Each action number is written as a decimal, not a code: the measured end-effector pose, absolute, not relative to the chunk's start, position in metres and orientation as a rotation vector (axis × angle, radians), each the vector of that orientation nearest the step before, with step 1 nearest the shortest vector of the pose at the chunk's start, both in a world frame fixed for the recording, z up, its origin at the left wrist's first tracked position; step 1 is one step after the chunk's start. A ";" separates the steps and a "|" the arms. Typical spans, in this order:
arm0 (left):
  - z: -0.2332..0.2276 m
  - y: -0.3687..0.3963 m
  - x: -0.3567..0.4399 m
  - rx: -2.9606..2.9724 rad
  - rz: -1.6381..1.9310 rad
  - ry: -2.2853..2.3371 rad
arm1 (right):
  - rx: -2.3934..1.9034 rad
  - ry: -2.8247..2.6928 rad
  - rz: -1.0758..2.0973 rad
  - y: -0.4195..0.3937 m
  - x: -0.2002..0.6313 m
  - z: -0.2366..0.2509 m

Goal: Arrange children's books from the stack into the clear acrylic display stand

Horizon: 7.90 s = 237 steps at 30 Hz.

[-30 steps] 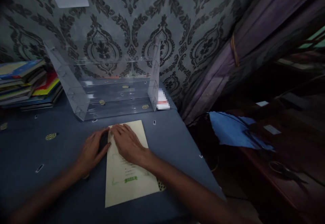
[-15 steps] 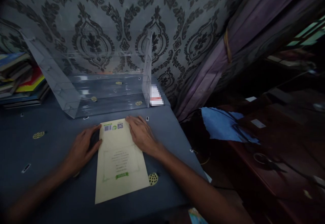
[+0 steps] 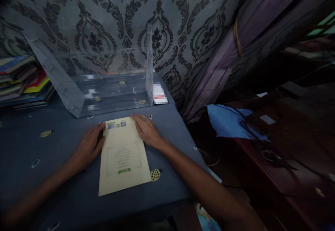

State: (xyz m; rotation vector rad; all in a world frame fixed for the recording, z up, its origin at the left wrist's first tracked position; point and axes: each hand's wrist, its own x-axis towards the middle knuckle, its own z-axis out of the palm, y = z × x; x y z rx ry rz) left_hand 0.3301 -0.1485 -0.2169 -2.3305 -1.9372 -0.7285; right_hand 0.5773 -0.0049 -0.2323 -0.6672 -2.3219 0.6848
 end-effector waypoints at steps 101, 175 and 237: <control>-0.174 -0.178 0.431 -2.760 -0.442 -1.291 | -0.695 -2.189 0.806 0.011 0.580 -0.226; -0.152 -0.125 0.424 -2.353 0.230 -1.841 | -0.601 -2.049 1.174 -0.004 0.585 -0.215; -0.151 -0.124 0.419 -2.394 0.208 -1.877 | -0.489 -2.368 0.566 -0.022 0.611 -0.221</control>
